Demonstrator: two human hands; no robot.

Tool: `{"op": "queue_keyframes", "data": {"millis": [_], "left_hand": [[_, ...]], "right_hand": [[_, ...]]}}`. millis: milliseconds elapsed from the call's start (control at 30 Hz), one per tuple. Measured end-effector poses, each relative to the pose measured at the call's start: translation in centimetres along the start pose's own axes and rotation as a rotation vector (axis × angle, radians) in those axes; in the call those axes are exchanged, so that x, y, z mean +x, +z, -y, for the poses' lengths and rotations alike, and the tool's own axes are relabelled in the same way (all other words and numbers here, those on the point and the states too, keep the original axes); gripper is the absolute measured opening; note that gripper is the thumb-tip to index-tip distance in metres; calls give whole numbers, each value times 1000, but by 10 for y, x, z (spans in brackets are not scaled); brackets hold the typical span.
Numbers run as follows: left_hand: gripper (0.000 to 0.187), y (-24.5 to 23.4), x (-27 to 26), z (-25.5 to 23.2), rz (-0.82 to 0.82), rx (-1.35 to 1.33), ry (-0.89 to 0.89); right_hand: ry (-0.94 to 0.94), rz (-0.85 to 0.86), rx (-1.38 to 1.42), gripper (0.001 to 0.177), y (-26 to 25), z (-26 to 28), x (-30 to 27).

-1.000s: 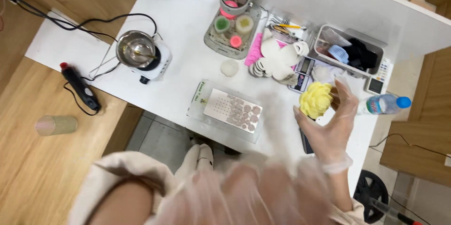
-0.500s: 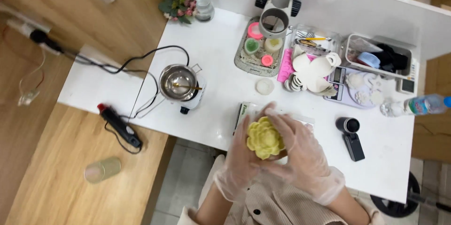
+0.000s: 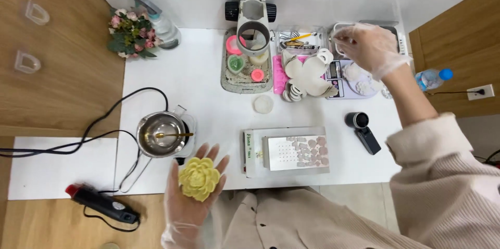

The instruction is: Remove a wax flower from a silicone mold and refine its details using a picking tool.

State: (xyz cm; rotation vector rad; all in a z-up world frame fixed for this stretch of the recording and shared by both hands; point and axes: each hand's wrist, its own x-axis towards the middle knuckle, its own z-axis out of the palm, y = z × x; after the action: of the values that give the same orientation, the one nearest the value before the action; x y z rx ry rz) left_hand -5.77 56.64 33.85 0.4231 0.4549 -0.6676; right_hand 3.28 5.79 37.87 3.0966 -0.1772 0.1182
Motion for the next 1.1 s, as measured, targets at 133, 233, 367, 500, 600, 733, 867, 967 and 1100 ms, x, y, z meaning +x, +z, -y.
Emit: {"op": "queue_keyframes", "data": {"millis": [133, 233, 367, 500, 600, 733, 867, 967, 1100], "left_hand": [[68, 38, -4, 20, -85, 3, 84], [70, 76, -10, 43, -394, 115, 149], [80, 72, -7, 63, -617, 120, 176], [88, 48, -9, 77, -673, 40, 198], [85, -69, -1, 103, -183, -155, 269], [81, 21, -8, 99, -214, -161, 252], [83, -28, -7, 108, -411, -95, 248], [80, -67, -10, 108, 80, -236, 283], [77, -37, -19, 82, -23, -188, 254]], "right_hand": [[145, 292, -1, 34, 60, -1, 74], [4, 229, 146, 28, 150, -24, 106], [-40, 271, 53, 26, 213, -27, 131], [-58, 324, -5, 28, 242, -20, 145], [-121, 341, -105, 26, 265, -25, 164], [-193, 434, -233, 25, 279, -27, 182], [-201, 509, -225, 28, 242, -18, 184], [-154, 465, -118, 38, 220, -24, 175], [-77, 281, 92, 46, 176, -36, 155]]}}
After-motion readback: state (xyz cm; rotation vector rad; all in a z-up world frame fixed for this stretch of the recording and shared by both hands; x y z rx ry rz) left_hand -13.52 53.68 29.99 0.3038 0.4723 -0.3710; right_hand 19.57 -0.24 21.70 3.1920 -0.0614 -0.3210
